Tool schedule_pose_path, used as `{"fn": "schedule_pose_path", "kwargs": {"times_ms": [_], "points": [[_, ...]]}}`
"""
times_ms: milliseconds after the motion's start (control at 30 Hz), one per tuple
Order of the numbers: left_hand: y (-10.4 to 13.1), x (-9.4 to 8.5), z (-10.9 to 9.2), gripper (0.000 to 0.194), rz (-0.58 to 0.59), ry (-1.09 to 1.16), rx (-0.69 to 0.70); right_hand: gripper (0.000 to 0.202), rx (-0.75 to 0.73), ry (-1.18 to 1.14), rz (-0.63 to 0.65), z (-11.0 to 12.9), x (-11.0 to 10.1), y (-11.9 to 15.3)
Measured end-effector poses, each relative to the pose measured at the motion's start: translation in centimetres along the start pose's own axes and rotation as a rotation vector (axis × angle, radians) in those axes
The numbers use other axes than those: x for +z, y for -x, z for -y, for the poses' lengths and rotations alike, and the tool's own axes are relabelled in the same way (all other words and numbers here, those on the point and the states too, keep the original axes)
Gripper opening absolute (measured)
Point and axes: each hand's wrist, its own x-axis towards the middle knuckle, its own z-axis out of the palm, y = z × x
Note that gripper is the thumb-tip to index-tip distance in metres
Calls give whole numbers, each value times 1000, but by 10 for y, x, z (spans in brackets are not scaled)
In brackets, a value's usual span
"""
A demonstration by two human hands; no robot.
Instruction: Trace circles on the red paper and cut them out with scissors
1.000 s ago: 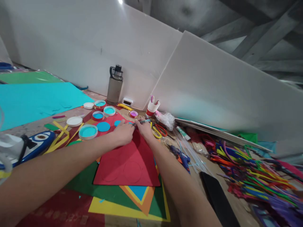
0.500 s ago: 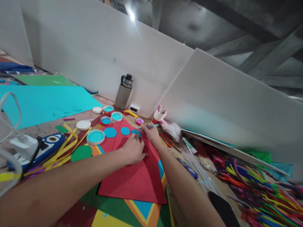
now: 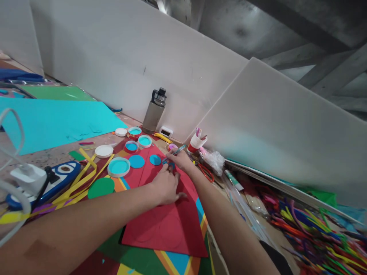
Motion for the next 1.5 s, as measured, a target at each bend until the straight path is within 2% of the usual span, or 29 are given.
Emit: {"fn": "schedule_pose_path", "kwargs": {"times_ms": [100,300,600,867,1067,1500], "points": [[1,1,0,90,-4,-12,-10,14,-27,-1,81,0,0,-3],[1,5,-1,88,-25,-6,-8,13,2,39,66,6,1,-6],[2,-2,-1,88,-3,-40,-7,13,33,-96,58,-1,6,-18],[1,0,-1,91,-14,-33,-4,13,173,-182,61,-5,8,-24],[2,0,-1,91,-17,-23,-12,10,318,-272,23,-2,7,-25],[3,-4,-2,90,29,-45,-36,8,308,-350,-63,-12,7,-27]]}}
